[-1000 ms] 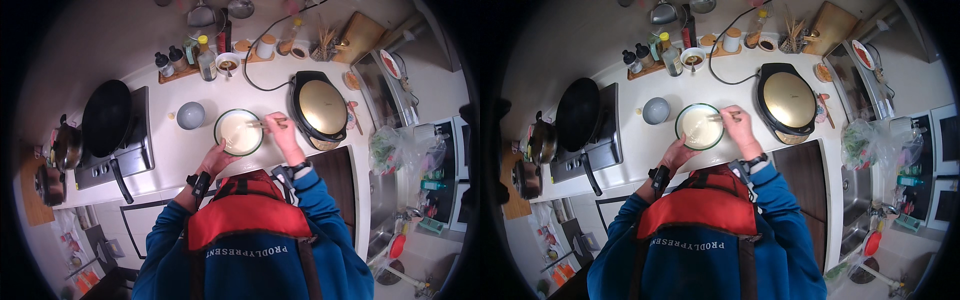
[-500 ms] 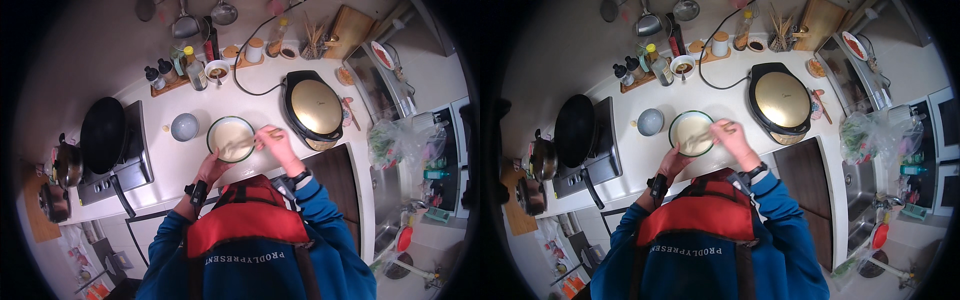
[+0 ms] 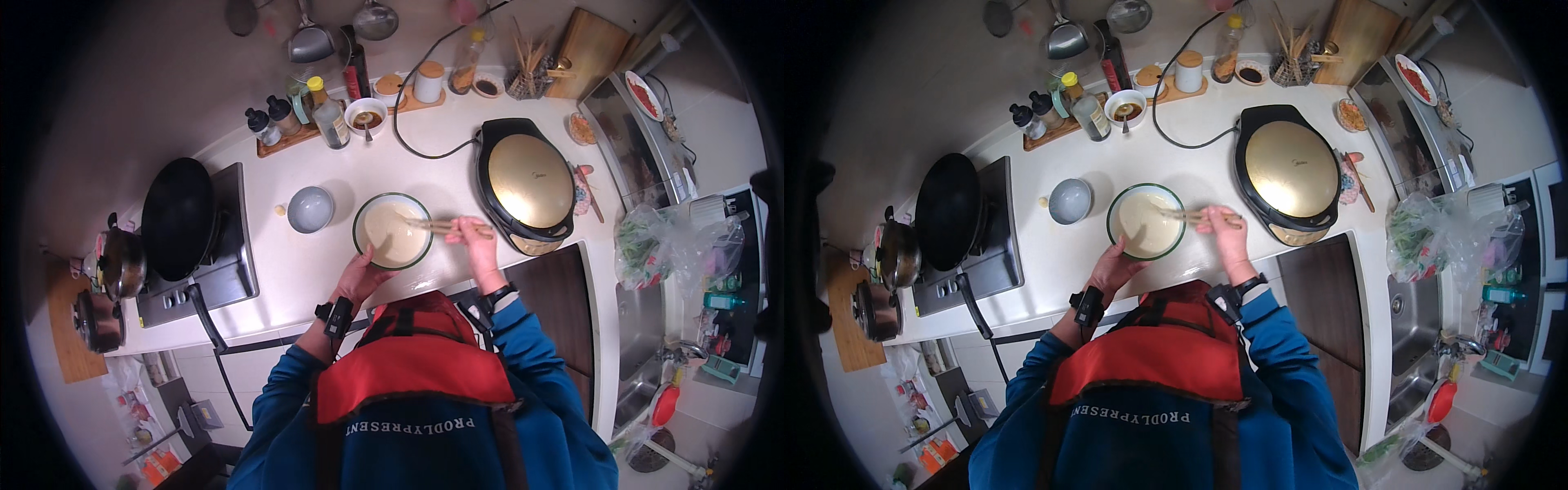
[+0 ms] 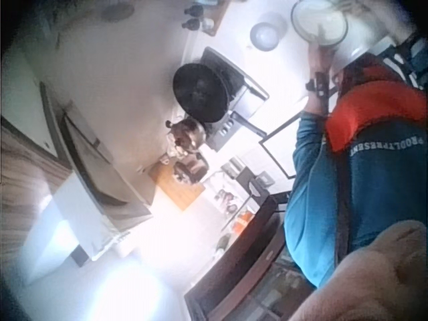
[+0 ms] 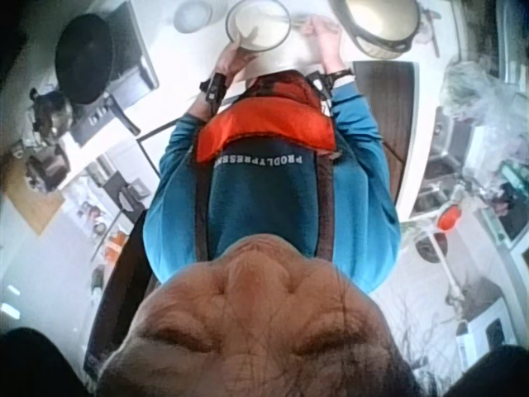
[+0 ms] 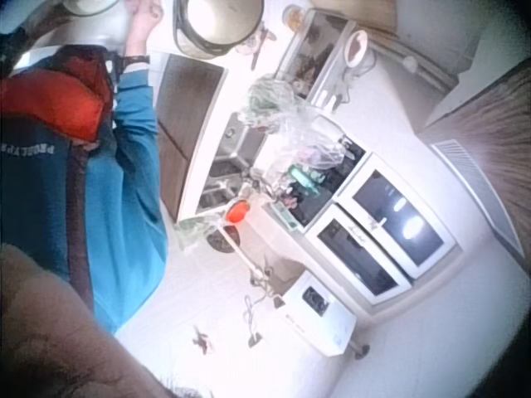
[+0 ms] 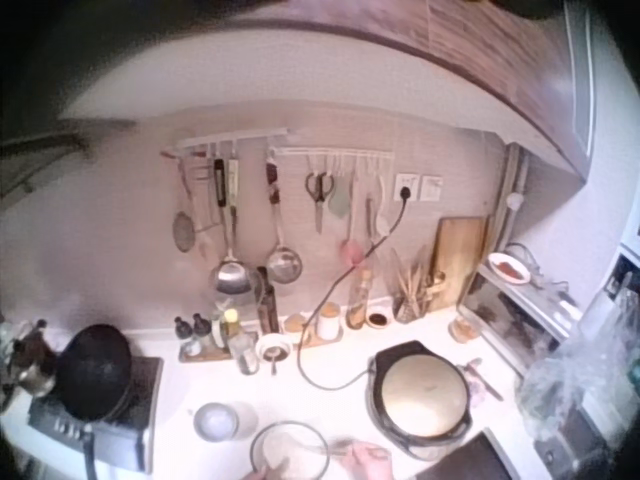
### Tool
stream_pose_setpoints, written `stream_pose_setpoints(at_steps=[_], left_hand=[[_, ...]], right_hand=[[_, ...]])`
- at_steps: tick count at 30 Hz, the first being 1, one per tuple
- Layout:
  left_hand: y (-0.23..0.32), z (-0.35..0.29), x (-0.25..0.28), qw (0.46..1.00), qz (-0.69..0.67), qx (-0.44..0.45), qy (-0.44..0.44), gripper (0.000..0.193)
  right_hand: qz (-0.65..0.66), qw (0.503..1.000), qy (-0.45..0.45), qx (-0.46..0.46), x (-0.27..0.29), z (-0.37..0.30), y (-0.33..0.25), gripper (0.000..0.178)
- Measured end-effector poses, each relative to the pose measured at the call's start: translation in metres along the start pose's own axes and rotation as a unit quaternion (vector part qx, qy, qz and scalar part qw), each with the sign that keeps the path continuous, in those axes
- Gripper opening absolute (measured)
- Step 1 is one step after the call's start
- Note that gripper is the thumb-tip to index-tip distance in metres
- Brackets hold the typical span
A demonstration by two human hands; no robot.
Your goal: The person mixes a batter in a bowl using chopsticks, then retrieves an electric griddle from a cabinet, plugs it in, and continues mixing the batter. They briefly walk to another room and return to the kitchen to resume mixing.
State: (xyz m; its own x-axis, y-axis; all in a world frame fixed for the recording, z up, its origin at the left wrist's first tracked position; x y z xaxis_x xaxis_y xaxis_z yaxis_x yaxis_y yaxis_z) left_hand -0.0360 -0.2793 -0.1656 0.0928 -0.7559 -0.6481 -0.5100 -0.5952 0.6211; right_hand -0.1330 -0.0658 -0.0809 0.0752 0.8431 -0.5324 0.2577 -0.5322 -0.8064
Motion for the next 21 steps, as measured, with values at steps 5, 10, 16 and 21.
stream_pose_setpoints(at_steps=[5,10,16,21], left_hand=[[-0.007,0.009,0.001,1.000,0.008,0.008,0.019,0.058],[-0.009,0.020,-0.006,1.000,0.005,0.002,-0.012,0.063],[-0.016,0.034,-0.003,1.000,0.006,-0.002,0.009,0.066],[-0.018,0.045,0.000,1.000,0.002,-0.012,0.025,0.065]], right_hand=[[0.084,0.994,0.011,-0.072,0.013,0.002,0.025,0.018],[0.013,1.000,-0.007,-0.016,0.022,0.019,0.010,0.022],[0.078,0.996,-0.022,-0.025,0.022,0.029,0.014,0.022],[0.030,0.983,-0.037,-0.176,0.018,0.036,0.041,0.021]])
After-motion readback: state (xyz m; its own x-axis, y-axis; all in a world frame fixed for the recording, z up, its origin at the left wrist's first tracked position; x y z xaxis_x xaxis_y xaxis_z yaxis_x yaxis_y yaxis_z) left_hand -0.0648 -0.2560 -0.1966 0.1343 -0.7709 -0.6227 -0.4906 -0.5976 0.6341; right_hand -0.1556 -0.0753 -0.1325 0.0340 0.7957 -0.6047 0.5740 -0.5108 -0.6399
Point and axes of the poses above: each hand's wrist, its own z-axis towards the middle knuckle, its own x-axis out of the back of the hand, y = z × x, the point moved 9 cm from there along z, towards the middle knuckle, and after that the axes turned 15 degrees about z, right-handed, at the moved point
